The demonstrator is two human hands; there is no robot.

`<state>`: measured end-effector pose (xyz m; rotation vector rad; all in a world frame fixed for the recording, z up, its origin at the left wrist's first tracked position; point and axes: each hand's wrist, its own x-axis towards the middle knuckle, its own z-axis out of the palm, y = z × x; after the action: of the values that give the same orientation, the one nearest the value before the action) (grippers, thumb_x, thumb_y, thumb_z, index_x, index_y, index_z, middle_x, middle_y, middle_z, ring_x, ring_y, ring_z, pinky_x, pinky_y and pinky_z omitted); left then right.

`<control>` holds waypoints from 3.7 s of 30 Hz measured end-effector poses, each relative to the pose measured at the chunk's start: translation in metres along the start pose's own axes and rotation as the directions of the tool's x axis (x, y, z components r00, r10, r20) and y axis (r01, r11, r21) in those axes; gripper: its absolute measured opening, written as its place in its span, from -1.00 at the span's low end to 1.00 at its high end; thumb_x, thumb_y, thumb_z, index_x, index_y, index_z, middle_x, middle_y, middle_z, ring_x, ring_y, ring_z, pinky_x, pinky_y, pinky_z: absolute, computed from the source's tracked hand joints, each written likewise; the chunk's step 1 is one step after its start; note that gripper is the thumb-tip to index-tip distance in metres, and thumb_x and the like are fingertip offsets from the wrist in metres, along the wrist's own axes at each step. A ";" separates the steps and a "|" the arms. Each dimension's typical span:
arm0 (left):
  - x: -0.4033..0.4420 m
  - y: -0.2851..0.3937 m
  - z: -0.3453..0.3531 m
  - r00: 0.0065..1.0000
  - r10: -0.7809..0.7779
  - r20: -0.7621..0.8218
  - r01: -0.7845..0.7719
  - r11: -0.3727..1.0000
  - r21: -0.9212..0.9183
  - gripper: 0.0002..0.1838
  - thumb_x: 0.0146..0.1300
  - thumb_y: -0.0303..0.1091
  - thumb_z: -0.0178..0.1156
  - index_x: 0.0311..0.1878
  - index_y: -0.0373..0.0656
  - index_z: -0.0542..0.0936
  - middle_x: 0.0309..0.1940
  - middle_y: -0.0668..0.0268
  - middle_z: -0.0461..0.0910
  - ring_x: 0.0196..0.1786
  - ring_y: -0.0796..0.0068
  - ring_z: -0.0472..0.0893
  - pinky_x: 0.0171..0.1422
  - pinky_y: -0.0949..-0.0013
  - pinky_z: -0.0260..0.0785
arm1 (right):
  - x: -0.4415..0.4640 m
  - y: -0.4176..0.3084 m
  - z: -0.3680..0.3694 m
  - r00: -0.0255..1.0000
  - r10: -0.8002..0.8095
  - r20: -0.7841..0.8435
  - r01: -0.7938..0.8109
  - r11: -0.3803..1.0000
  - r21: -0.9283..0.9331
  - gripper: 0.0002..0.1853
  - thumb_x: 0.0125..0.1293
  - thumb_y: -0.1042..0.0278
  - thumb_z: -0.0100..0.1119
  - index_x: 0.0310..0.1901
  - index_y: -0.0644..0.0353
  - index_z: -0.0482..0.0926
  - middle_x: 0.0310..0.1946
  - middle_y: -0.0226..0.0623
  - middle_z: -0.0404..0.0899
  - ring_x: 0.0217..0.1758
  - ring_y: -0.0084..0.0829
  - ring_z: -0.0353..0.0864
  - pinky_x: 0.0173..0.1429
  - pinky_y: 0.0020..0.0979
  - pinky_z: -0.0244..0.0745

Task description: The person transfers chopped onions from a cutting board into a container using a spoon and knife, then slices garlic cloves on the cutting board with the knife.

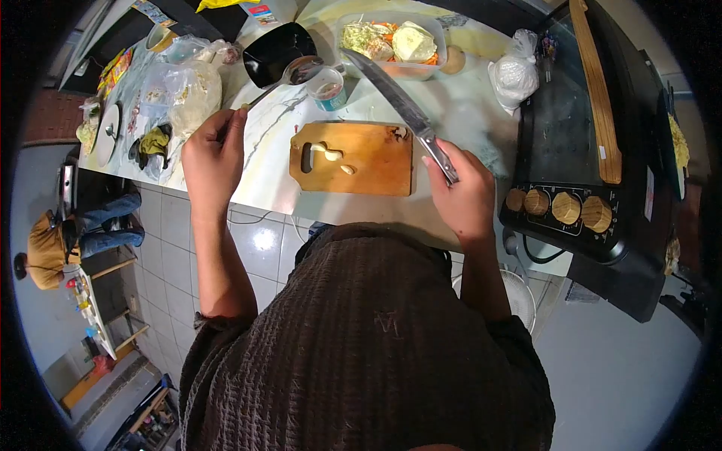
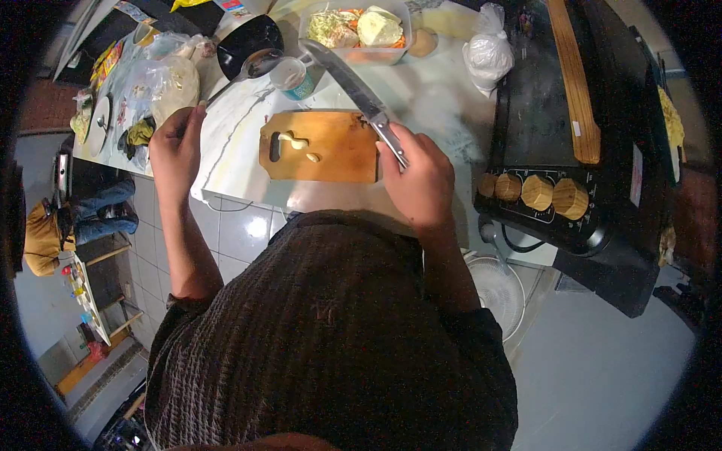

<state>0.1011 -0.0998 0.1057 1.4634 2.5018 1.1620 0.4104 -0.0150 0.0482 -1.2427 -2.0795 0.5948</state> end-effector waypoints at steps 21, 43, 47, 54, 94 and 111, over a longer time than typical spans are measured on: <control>-0.077 -0.007 0.054 0.880 0.233 0.414 -0.263 0.965 0.016 -0.83 0.29 -0.33 0.28 -0.37 -0.21 0.65 -0.59 0.08 0.57 -0.48 0.01 0.59 -0.34 0.12 0.41 | -0.110 0.034 0.004 0.791 0.575 0.207 -0.609 0.769 0.192 -0.68 0.33 0.24 0.31 0.02 0.24 0.65 -0.50 -0.31 0.65 -0.47 -0.60 0.54 -0.32 -0.47 0.44; -0.077 0.004 0.057 0.891 0.139 0.432 -0.119 0.990 -0.073 -0.80 0.33 -0.32 0.28 -0.31 -0.29 0.66 -0.64 0.09 0.53 -0.64 0.24 0.50 -0.46 0.31 0.35 | -0.145 0.030 -0.060 0.666 0.692 0.277 -0.724 0.690 0.017 -0.67 0.50 0.20 0.02 0.12 0.17 0.61 -0.47 -0.18 0.62 -0.41 -0.45 0.59 -0.23 -0.34 0.47; -0.077 0.001 0.060 0.889 0.169 0.427 -0.143 0.985 -0.092 -0.81 0.33 -0.33 0.29 -0.29 -0.29 0.67 -0.67 0.13 0.50 -0.67 0.37 0.44 -0.48 0.35 0.31 | -0.146 0.019 -0.077 0.630 0.720 0.290 -0.746 0.665 -0.028 -0.66 0.49 0.20 0.06 0.20 0.04 0.61 -0.58 -0.25 0.58 -0.55 -0.49 0.54 -0.34 -0.37 0.46; -0.076 0.003 0.064 0.887 0.154 0.435 -0.135 0.988 -0.073 -0.82 0.32 -0.35 0.30 -0.29 -0.29 0.68 -0.68 0.16 0.49 -0.67 0.49 0.39 -0.50 0.39 0.28 | -0.165 0.030 -0.070 0.684 0.675 0.278 -0.716 0.693 0.077 -0.68 0.47 0.21 0.12 0.18 0.05 0.64 -0.54 -0.24 0.62 -0.53 -0.53 0.55 -0.34 -0.41 0.46; -0.018 -0.018 0.018 0.999 0.027 0.034 -0.026 0.999 -0.031 -0.77 0.36 -0.32 0.28 -0.24 -0.34 0.68 -0.67 0.27 0.48 -0.59 0.64 0.35 -0.47 0.44 0.26 | 0.002 -0.031 -0.018 0.848 0.306 0.433 -0.449 0.848 0.280 -0.67 0.50 0.37 0.03 0.19 0.28 0.58 -0.49 -0.42 0.60 -0.43 -0.68 0.52 -0.32 -0.58 0.36; -0.063 -0.022 0.029 0.967 -0.024 0.255 0.044 0.996 -0.075 -0.79 0.37 -0.33 0.27 -0.22 -0.33 0.68 -0.65 0.22 0.50 -0.56 0.65 0.35 -0.44 0.45 0.29 | -0.101 0.015 -0.041 0.648 0.633 0.423 -0.757 0.595 0.270 -0.65 0.51 0.25 0.06 0.20 0.22 0.58 -0.53 -0.39 0.57 -0.41 -0.63 0.52 -0.21 -0.53 0.41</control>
<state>0.1308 -0.1367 0.0504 1.4407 2.2736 0.9854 0.4848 -0.0955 0.0378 -1.7699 -1.4315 1.5924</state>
